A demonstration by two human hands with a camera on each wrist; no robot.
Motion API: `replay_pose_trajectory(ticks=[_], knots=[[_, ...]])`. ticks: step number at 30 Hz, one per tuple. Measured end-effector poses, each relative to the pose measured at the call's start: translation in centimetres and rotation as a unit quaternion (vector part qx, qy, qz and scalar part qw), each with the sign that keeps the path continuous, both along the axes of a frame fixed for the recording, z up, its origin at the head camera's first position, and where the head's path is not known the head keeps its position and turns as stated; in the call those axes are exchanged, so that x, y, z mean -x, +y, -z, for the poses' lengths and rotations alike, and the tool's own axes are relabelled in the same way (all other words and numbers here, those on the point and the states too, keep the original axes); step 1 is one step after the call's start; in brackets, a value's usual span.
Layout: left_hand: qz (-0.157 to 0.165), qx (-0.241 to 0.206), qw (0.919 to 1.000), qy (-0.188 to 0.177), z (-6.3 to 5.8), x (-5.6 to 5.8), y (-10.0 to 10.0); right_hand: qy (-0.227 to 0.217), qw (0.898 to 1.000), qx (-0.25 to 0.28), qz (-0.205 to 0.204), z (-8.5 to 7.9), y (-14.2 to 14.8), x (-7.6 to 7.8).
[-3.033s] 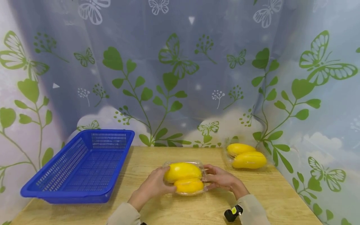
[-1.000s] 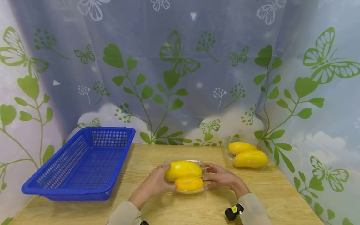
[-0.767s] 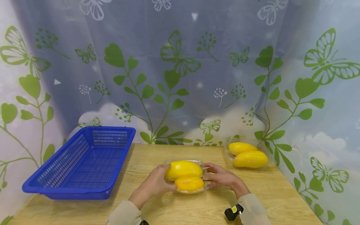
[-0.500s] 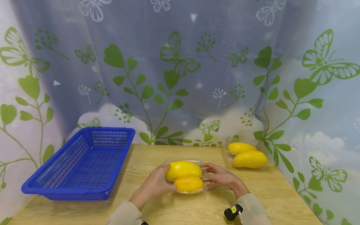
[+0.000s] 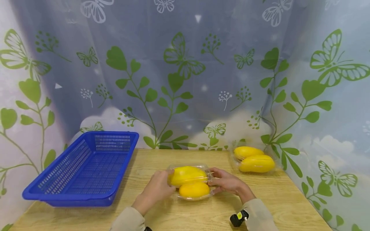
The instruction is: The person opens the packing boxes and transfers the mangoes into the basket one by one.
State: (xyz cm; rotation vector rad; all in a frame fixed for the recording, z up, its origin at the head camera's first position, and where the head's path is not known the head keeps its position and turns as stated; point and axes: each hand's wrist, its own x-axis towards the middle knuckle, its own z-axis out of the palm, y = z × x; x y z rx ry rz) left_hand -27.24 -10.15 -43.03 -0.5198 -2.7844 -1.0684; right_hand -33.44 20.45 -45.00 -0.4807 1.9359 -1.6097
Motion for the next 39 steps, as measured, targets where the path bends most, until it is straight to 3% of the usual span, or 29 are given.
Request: replay_pose_trajectory(ticks=[11,26,39], knots=[[0.017,-0.01,0.9998,0.0,-0.2,0.3,-0.7,0.0,1.0,-0.001,0.001,0.2,0.1,0.1],[-0.038,-0.039,0.9985,0.001,-0.6,0.5,-1.0,-0.005,1.0,-0.01,0.007,-0.1,0.0,0.2],[-0.045,-0.051,0.9977,-0.005,-0.6,0.6,-1.4,0.0,1.0,-0.004,0.005,0.2,0.1,0.1]])
